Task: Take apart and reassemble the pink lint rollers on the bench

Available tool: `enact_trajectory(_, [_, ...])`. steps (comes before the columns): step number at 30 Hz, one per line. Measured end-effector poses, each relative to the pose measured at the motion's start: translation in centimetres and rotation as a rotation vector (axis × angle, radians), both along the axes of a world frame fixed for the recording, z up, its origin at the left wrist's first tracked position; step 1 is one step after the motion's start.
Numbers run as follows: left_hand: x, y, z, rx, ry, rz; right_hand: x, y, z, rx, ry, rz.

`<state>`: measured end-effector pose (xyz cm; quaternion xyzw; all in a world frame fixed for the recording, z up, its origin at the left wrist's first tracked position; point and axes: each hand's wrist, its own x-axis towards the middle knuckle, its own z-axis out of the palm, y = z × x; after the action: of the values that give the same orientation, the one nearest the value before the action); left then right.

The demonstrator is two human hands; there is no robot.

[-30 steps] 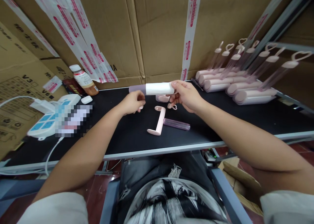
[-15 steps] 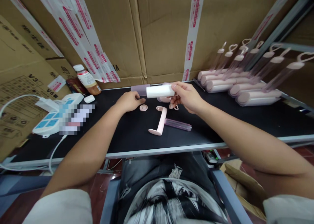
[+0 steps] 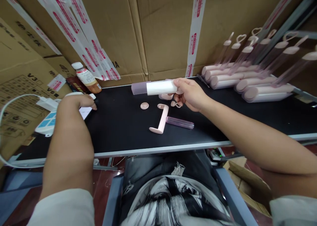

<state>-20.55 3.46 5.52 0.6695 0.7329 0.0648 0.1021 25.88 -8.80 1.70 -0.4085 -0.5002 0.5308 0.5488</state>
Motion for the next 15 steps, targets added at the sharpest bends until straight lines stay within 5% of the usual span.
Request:
enact_trajectory(3, [0.3, -0.1, -0.1, -0.166, 0.072, 0.081, 0.0, 0.0, 0.0, 0.006, -0.001, 0.007])
enact_trajectory(15, [-2.5, 2.3, -2.1, -0.130, 0.115, 0.087, 0.0, -0.1, -0.1, 0.030, 0.016, 0.040])
